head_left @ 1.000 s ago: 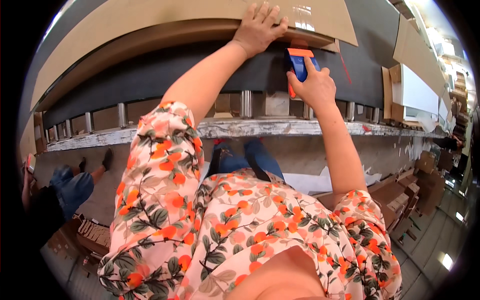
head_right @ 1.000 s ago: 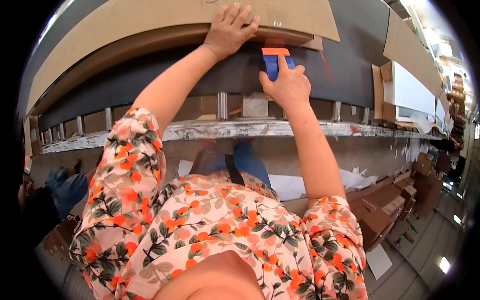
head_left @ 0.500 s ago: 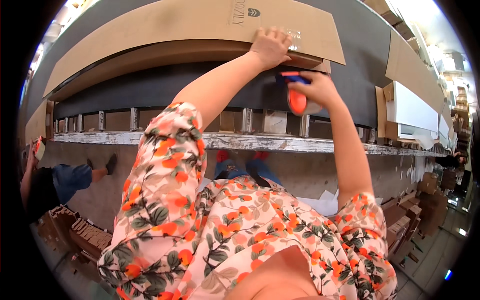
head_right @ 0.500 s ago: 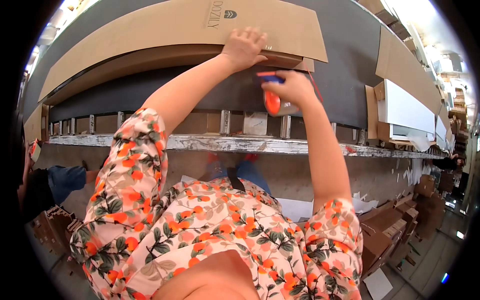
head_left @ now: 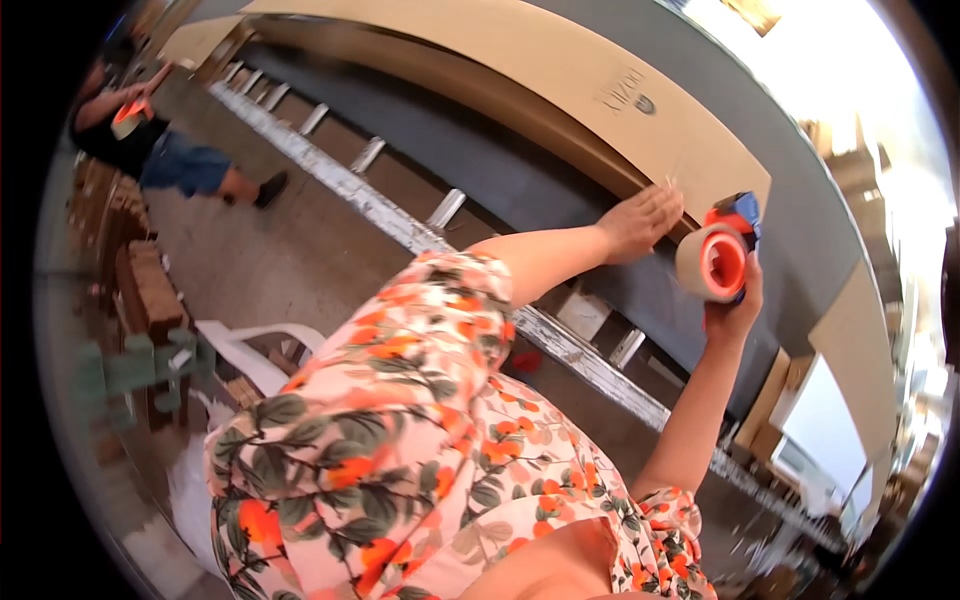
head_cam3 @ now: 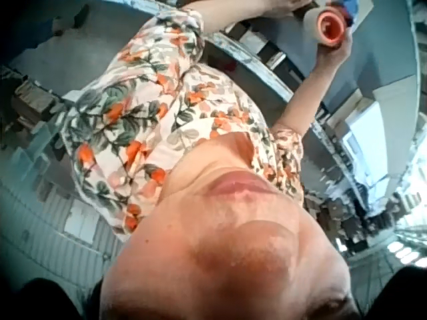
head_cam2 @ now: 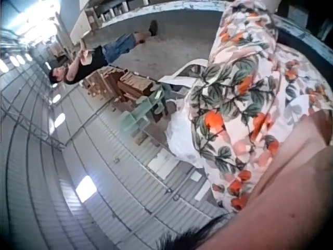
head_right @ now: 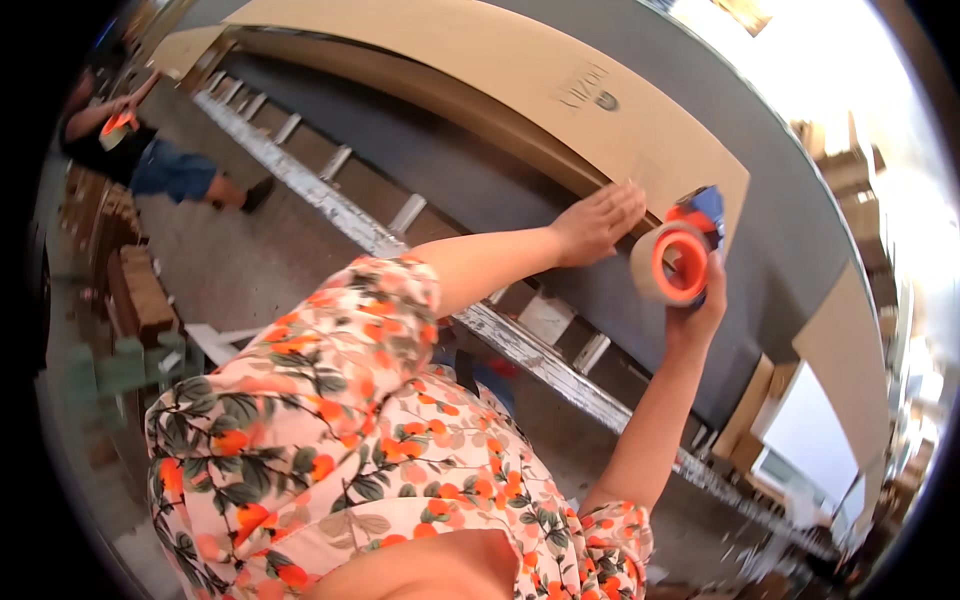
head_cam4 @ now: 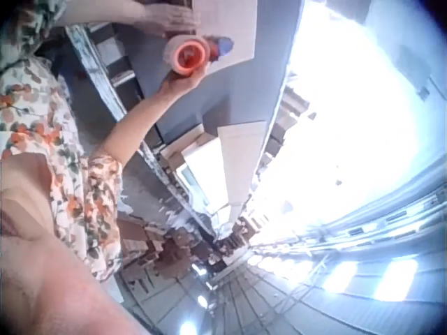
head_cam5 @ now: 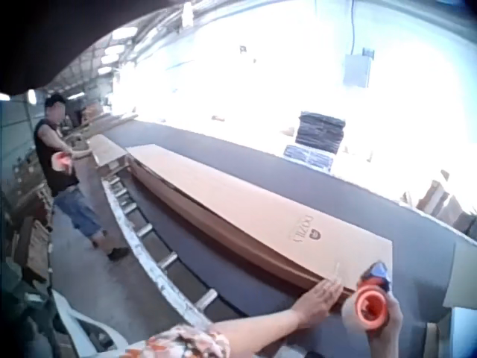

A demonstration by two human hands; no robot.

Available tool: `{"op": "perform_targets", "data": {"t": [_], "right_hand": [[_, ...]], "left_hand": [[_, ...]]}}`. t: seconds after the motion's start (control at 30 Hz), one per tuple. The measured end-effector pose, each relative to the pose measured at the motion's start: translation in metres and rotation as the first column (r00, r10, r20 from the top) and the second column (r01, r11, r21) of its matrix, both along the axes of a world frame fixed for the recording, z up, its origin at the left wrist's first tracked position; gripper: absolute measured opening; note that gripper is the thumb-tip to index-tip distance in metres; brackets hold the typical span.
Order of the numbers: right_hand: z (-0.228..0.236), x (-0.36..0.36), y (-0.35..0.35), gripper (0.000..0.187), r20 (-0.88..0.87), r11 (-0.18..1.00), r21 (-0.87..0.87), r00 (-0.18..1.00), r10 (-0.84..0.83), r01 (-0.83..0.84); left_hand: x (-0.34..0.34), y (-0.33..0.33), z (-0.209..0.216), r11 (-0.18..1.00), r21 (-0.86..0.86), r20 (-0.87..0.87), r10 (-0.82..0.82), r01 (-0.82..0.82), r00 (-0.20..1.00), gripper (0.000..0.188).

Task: The person packs and seals cardboard boxes by placing styrofoam padding inside, folding the box flaps closed by hand, and taping the seams shut using a tape dispenser.

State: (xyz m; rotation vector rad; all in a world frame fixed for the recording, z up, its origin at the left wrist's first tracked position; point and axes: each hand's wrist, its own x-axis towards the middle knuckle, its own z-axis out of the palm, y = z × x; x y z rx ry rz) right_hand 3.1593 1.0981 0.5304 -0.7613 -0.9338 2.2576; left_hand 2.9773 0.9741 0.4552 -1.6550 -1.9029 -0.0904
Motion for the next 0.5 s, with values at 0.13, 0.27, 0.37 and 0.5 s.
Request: {"op": "perform_targets", "data": {"t": [0.13, 0.27, 0.37, 0.5], "right_hand": [[0.004, -0.084, 0.031, 0.043, -0.026, 0.981, 0.094, 0.984, 0.175, -0.172], [-0.005, -0.124, 0.072, 0.049, 0.098, 0.962, 0.093, 0.964, 0.249, -0.258], [-0.002, -0.134, 0.098, 0.052, 0.601, 0.778, 0.441, 0.791, 0.114, -0.447], [0.072, -0.196, 0.017, 0.060, 0.373, -0.197, 0.816, 0.755, -0.539, -0.544]], "left_hand": [[-0.068, -0.099, 0.049, 0.986, 0.135, 0.460, 0.022, -0.095, 0.887, 0.031], [-0.189, -0.187, 0.061, 0.860, 0.094, 0.233, 0.471, -0.501, 0.851, 0.049], [-0.237, -0.201, 0.071, 0.918, 0.034, 0.194, 0.381, -0.394, 0.904, 0.052], [-0.257, -0.216, 0.088, 0.932, -0.069, 0.241, 0.361, -0.355, 0.901, 0.049]]}}
